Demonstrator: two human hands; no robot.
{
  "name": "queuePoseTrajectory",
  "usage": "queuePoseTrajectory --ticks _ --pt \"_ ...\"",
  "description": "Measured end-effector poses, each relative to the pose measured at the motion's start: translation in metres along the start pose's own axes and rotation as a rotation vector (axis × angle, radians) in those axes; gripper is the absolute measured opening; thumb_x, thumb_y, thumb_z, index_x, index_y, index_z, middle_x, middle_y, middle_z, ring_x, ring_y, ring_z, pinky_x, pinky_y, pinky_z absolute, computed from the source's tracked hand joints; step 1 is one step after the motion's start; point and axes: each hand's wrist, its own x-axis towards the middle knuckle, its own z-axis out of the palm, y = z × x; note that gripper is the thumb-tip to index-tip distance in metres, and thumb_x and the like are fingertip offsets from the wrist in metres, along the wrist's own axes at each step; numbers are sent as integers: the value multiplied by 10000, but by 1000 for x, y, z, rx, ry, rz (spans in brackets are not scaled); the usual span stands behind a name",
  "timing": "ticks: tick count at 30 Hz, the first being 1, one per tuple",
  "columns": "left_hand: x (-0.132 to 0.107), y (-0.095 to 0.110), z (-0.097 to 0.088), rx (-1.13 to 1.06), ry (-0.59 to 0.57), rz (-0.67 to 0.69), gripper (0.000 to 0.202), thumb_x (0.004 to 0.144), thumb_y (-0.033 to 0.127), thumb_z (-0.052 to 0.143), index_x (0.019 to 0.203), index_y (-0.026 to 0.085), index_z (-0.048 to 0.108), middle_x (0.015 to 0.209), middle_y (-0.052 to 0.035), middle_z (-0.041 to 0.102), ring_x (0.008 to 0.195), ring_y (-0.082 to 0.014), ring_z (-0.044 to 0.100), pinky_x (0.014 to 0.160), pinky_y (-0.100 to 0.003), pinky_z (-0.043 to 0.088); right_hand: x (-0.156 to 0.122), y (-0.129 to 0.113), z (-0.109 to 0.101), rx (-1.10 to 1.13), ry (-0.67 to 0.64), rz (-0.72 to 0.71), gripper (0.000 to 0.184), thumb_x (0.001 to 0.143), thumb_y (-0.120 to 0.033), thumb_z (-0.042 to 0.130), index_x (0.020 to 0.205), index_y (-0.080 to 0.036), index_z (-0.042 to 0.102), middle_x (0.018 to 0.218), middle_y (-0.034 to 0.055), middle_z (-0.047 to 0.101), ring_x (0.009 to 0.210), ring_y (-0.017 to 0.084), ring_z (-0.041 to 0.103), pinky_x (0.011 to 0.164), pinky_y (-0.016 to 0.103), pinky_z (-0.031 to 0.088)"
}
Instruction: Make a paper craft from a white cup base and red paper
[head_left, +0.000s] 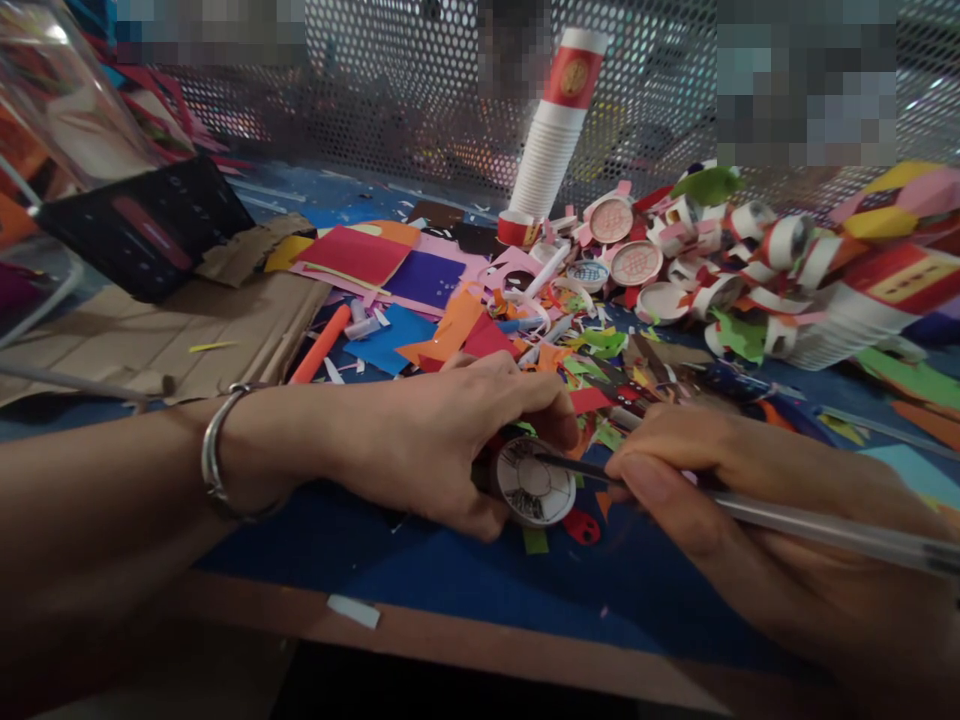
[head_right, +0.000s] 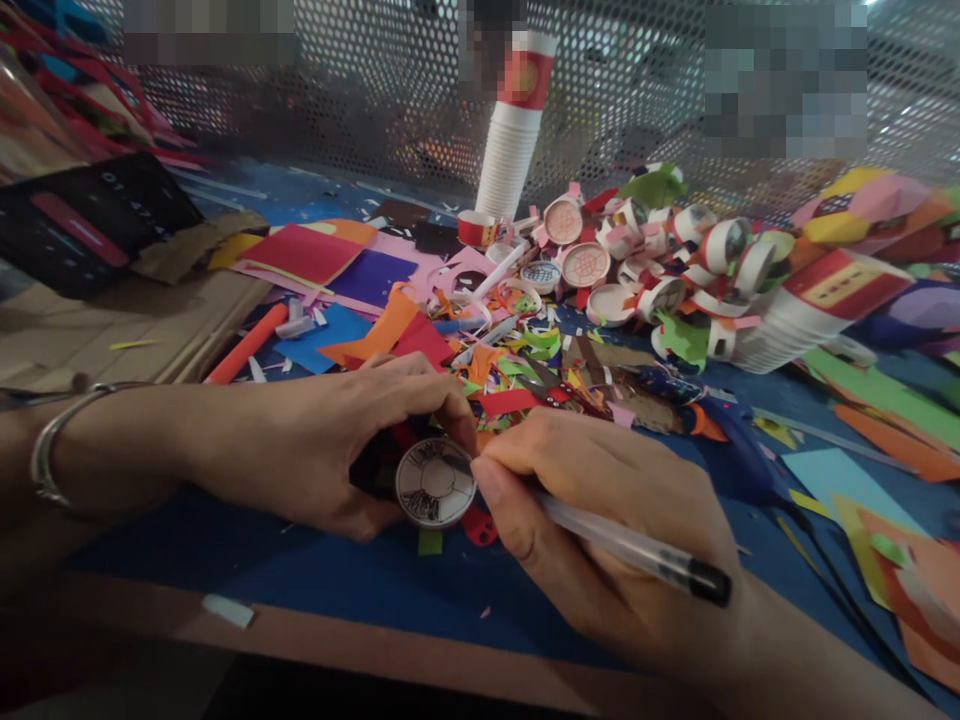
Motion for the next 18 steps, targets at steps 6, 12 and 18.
queuePoseTrajectory --ticks 6,12,18 --pt "-1 1 -1 11 7 1 526 709 158 783 1190 205 576 1159 -29 618 1084 -217 583 931 -307 468 1 0 1 88 -3 15 139 1027 -238 523 933 -268 622 822 -32 750 703 126 727 737 221 591" --pt "-2 -2 1 -12 15 23 526 711 158 764 1198 204 571 1166 -47 606 1074 -220 588 919 -315 485 1 -1 -1 112 -14 31 107 986 -191 591 903 -243 634 816 -34 742 703 109 724 735 189 575" --pt "-1 -4 4 3 41 16 517 704 174 764 1187 199 578 1124 -59 607 1000 -219 600 812 -306 504 1 0 3 54 -3 35 108 1005 -205 562 941 -258 631 859 -35 766 748 116 748 745 189 575"
